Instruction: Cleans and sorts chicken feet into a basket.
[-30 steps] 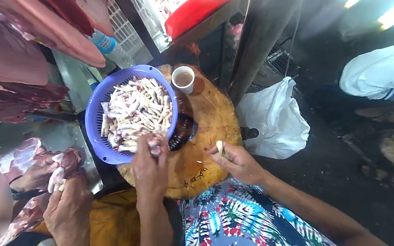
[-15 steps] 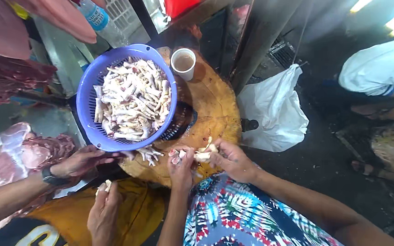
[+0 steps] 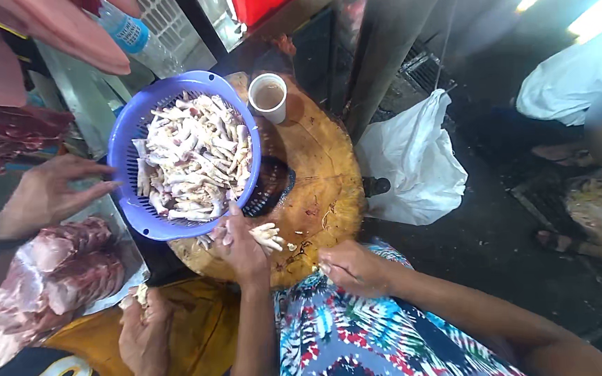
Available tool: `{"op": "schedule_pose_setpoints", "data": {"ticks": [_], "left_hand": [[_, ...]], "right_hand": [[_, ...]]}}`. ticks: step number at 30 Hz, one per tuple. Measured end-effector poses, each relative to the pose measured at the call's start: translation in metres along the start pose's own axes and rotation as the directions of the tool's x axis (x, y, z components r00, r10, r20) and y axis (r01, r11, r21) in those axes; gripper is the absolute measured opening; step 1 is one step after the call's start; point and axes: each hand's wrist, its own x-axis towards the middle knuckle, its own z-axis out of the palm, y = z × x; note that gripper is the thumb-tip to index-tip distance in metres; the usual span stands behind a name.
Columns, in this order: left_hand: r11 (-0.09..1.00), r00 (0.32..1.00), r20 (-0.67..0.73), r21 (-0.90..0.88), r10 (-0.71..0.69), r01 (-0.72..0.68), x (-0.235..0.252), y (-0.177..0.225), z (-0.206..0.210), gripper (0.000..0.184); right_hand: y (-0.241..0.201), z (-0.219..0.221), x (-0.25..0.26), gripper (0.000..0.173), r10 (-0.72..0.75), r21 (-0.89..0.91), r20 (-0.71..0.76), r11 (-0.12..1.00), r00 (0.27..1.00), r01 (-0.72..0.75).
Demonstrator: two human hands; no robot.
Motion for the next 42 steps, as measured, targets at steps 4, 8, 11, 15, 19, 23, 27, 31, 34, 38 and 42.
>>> {"op": "schedule_pose_setpoints", "data": {"ticks": [4,8,11,15,19,23,27,31,34,38,42], "left_hand": [[0.997,0.986,0.156,0.037,0.057,-0.063,-0.033,-0.006,0.015,0.025],[0.999,0.987,0.158,-0.026,-0.025,0.029,-0.049,-0.004,0.019,0.024],[1.0,0.999,0.038,0.008,-0.024,0.024,-0.046,0.01,0.024,0.022],[0.953,0.937,-0.218,0.075,-0.273,0.294,-0.038,0.077,0.06,0.025],[0.927,0.935,-0.061,-0.17,-0.35,0.335,-0.018,0.072,0.035,0.051],[0.789,0.864,0.302,-0.364,-0.403,0.495,-0.02,0.029,0.0,0.057],[0.726,0.797,0.496,-0.397,-0.345,0.561,-0.019,-0.009,-0.01,0.057],[0.98,0.916,0.367,-0.047,-0.164,0.194,-0.019,0.003,-0.011,0.032],[0.464,0.873,0.414,0.739,0.259,-0.488,-0.015,-0.011,-0.027,0.026],[0.063,0.814,0.388,0.887,0.432,-0.457,-0.01,-0.067,-0.039,0.04],[0.088,0.653,0.344,0.841,0.675,-0.534,-0.008,-0.076,-0.044,0.049]], "right_hand": [[-0.008,-0.009,0.022,0.054,0.19,-0.31,-0.033,0.931,0.981,-0.191],[-0.008,-0.005,0.035,0.048,0.134,-0.478,-0.012,0.87,0.991,-0.123],[-0.009,0.004,0.029,0.035,0.052,-0.399,-0.038,0.915,0.998,-0.063],[-0.002,0.0,0.007,0.028,0.034,-0.243,-0.033,0.969,0.999,-0.041],[0.005,-0.05,-0.052,0.038,-0.017,-0.282,-0.565,0.944,0.825,-0.174],[0.023,-0.146,-0.08,0.027,-0.175,-0.19,-0.976,0.974,0.128,-0.122],[0.091,-0.172,-0.108,0.046,0.134,-0.162,-0.925,0.706,0.355,-0.69],[0.123,-0.171,-0.114,0.047,0.663,-0.177,-0.668,0.299,0.338,-0.938],[0.101,-0.145,-0.095,0.04,0.333,-0.151,-0.891,0.426,0.31,-0.892],[0.082,-0.104,-0.053,0.034,0.129,-0.374,-0.818,0.623,0.561,-0.687],[0.071,-0.069,-0.028,0.022,-0.152,-0.556,-0.732,0.697,0.664,-0.454]]}}
